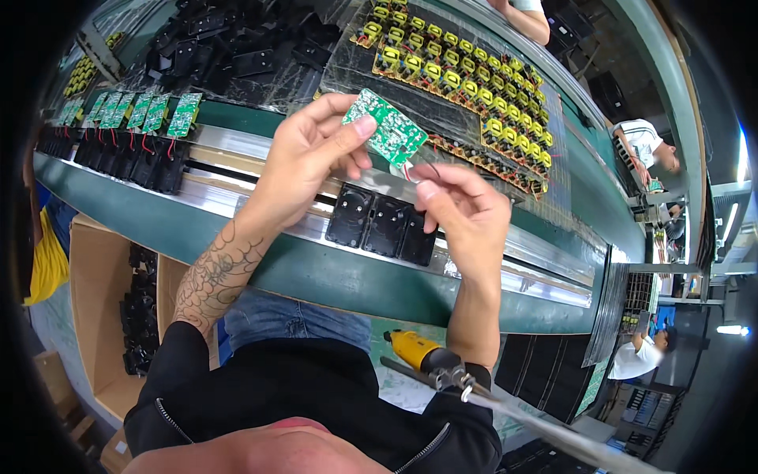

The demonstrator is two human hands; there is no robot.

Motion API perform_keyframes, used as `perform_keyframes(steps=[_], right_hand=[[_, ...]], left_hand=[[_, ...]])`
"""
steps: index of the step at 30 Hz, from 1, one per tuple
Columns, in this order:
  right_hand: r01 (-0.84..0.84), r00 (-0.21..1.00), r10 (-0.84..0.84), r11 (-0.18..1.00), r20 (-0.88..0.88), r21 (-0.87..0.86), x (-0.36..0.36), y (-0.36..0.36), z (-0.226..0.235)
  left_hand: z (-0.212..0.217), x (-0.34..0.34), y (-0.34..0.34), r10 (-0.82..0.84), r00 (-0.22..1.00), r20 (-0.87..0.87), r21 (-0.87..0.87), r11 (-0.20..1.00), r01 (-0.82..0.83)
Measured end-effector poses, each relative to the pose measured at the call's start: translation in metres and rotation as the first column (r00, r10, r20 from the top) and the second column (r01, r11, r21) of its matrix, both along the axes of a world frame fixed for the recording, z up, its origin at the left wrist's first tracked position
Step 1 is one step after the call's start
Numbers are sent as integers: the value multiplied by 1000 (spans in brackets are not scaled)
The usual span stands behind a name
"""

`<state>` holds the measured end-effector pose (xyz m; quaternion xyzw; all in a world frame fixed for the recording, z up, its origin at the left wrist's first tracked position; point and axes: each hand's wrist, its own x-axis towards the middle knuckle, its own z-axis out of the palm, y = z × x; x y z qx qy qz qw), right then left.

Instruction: The person is assembling electronic components onto circuit boards and into plastic housings at a factory workstation.

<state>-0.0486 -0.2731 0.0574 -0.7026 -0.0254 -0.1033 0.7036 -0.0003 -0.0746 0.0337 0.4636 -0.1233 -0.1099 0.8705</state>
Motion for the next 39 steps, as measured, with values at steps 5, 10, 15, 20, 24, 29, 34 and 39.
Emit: perform_keyframes(steps=[5, 10, 15, 20, 24, 29, 34, 39], right_hand=[[-114, 985, 100, 989, -144, -92, 2, 6, -13], [-120, 978, 91, 982, -190, -147, -4, 20, -21], [-102, 963, 9, 937, -268, -333, -1, 40, -25], [-103, 952, -26, 912, -306, -396, 2, 47, -27], [-84, 954, -44, 910, -295, -406, 3, 47, -30], [-76, 971, -37, 890, -237, -450, 2, 49, -32], [-44, 976, -43, 921, -212, -388, 2, 51, -33], [-79, 980, -9, 901, -201, -426, 2, 49, -37]], left_hand=[[-5, 2, 5, 71, 986, 151, 198, 975, -101], [0, -1, 19, 63, 945, 321, 428, 880, -204], [-2, 4, 39, 18, 940, 341, 549, 808, -215], [-6, 3, 46, 37, 901, 433, 591, 743, -315], [-4, 3, 47, 32, 897, 441, 619, 713, -330], [-4, 2, 49, 30, 894, 447, 642, 685, -344], [-6, 4, 49, 26, 885, 464, 644, 676, -358], [-9, 4, 49, 25, 874, 486, 636, 675, -373]])
